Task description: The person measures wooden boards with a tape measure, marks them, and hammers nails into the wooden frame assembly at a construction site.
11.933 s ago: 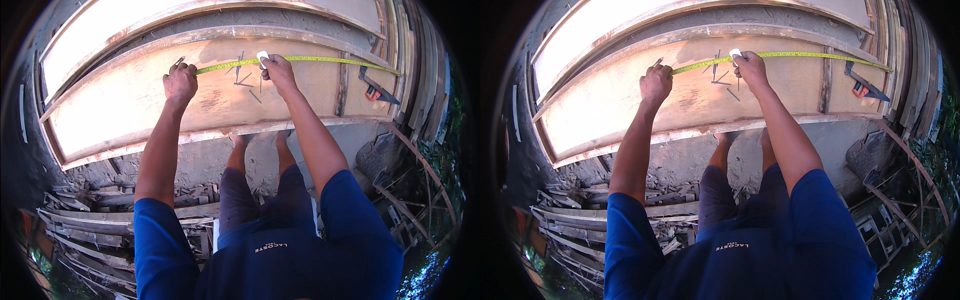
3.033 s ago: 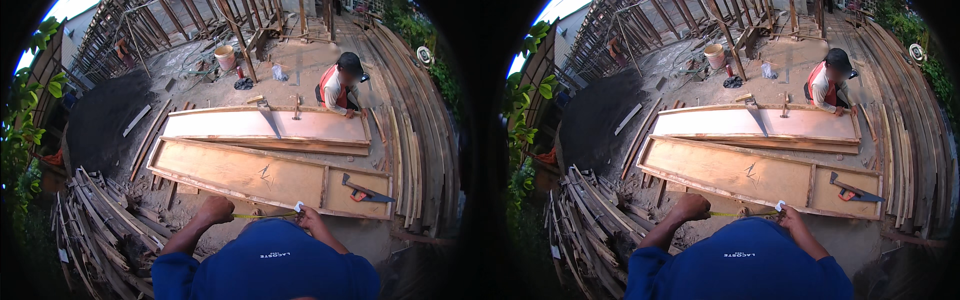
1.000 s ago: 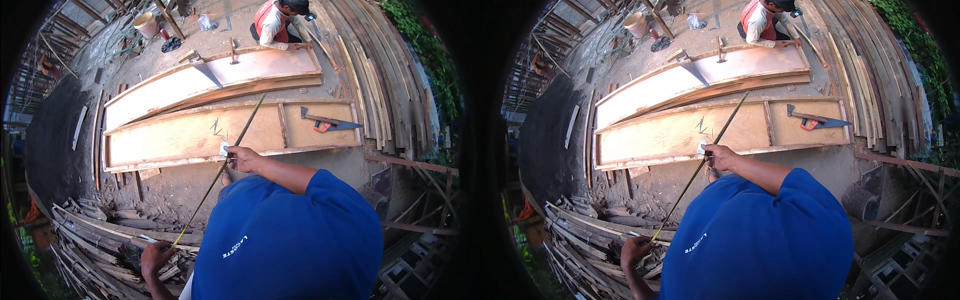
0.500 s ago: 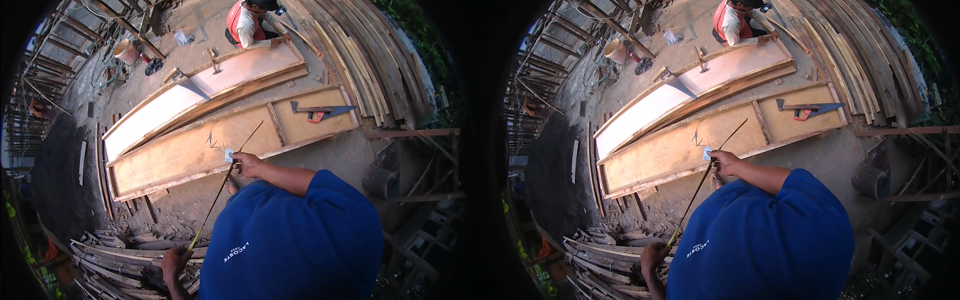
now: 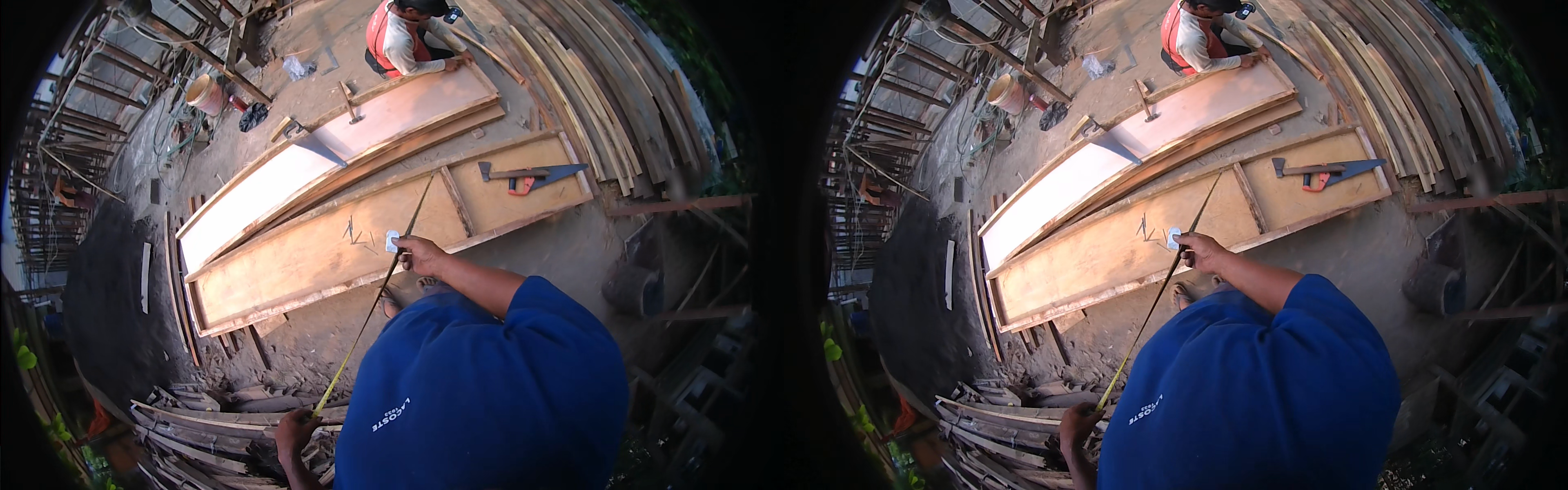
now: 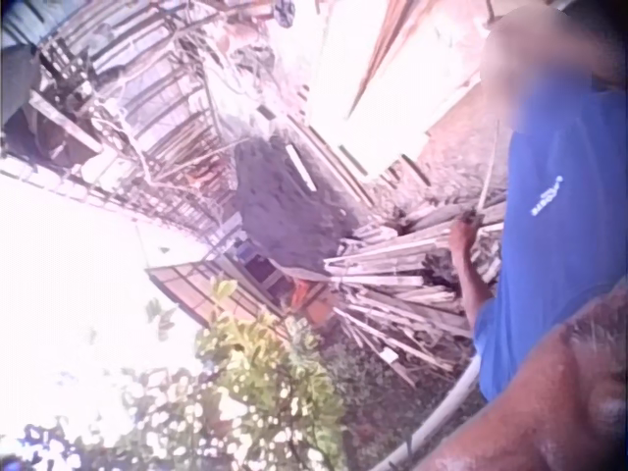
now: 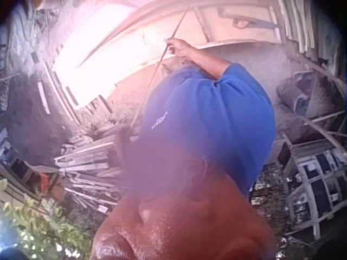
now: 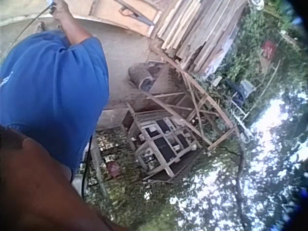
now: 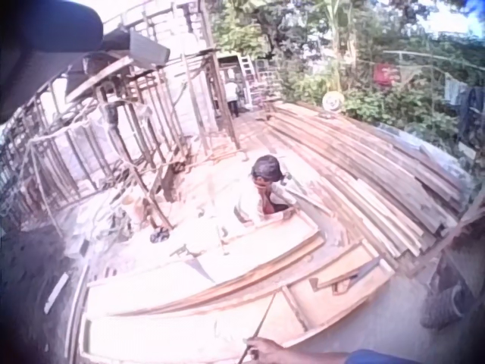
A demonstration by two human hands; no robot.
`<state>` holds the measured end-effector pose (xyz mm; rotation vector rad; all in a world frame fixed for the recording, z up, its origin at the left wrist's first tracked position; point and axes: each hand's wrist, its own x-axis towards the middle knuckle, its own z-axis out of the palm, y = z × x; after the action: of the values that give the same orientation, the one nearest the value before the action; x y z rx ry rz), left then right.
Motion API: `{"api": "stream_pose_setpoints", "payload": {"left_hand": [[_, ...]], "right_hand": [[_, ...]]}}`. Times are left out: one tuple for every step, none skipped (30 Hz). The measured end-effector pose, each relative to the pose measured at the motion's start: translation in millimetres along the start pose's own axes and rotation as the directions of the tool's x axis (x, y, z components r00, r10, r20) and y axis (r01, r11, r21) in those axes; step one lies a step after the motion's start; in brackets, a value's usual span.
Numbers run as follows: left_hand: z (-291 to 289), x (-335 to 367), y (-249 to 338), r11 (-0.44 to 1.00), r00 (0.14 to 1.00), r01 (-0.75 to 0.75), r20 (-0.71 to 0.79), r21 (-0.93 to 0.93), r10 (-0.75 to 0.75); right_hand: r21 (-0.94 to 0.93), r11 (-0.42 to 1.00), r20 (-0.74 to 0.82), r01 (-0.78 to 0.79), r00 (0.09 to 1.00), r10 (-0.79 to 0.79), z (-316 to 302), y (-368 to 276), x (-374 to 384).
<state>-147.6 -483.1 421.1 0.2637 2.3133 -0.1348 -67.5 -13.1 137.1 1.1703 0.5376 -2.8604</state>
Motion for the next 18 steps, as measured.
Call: {"api": "stream_pose_setpoints", "payload": {"left_hand": [[2,4,2,0.999,1.0,0.017,0.015,-0.03,-0.017],[10,10,-6,0.999,0.999,-0.038,-0.023,0.012,0.038],[11,11,-4,0.999,0.999,-0.047,-0.024,0.016,0.047],[14,11,2,0.998,0.998,-0.054,-0.043,0.013,0.054],[16,11,5,0.998,0.996,-0.06,-0.062,0.01,0.061],[18,13,6,0.996,0.993,-0.079,-0.089,0.033,0.081],[21,14,5,0.996,0.992,-0.082,-0.091,0.042,0.086],[24,16,4,0.996,0.991,-0.08,-0.11,0.028,0.083],[27,18,3,0.997,0.989,-0.08,-0.125,0.014,0.081],[28,21,2,0.995,0.987,-0.093,-0.125,0.032,0.096],[29,22,1,0.995,0.987,-0.096,-0.124,0.038,0.1],[29,21,4,0.991,0.978,-0.118,-0.163,0.069,0.128],[29,21,7,0.985,0.967,-0.138,-0.2,0.101,0.156],[30,21,7,0.984,0.967,-0.141,-0.197,0.107,0.16],[31,22,7,0.985,0.966,-0.146,-0.2,0.093,0.163],[32,23,7,0.985,0.965,-0.152,-0.203,0.078,0.165],[33,23,8,0.985,0.966,-0.15,-0.202,0.083,0.164],[35,25,13,0.982,0.962,-0.174,-0.202,0.071,0.185]], "right_hand": [[-0.005,1.0,0.007,-0.004,1.0,0.004,0,2,-1],[-0.014,1.0,0.037,-0.016,0.999,0.017,-2,5,1],[-0.011,1.0,0.033,-0.008,0.999,0.008,0,8,-1],[-0.035,0.999,0.045,-0.018,0.999,0.02,3,13,-3],[-0.06,0.998,0.058,-0.029,0.998,0.032,6,14,-4],[-0.075,0.996,0.064,-0.052,0.996,0.056,10,13,-8],[-0.067,0.997,0.065,-0.046,0.997,0.05,10,14,-8],[-0.072,0.996,0.083,-0.053,0.995,0.059,11,14,-9],[-0.077,0.995,0.098,-0.06,0.993,0.067,10,15,-11],[-0.071,0.996,0.096,-0.056,0.993,0.063,9,15,-11],[-0.054,0.998,0.07,-0.036,0.997,0.04,9,14,-10],[-0.037,0.999,0.042,-0.017,0.999,0.018,6,14,-8],[-0.031,0.999,0.039,-0.015,0.999,0.016,2,14,-6],[-0.049,0.999,0.01,-0.007,1.0,0.007,-2,12,-4],[-0.069,0.998,-0.015,-0.001,1.0,0.0,-2,11,-3],[-0.07,0.998,-0.019,-0.005,1.0,0.003,-2,11,-4],[-0.065,0.998,-0.018,-0.006,1.0,0.005,-1,12,-3],[-0.132,0.991,-0.004,-0.011,1.0,0.011,-1,13,-4]]}}
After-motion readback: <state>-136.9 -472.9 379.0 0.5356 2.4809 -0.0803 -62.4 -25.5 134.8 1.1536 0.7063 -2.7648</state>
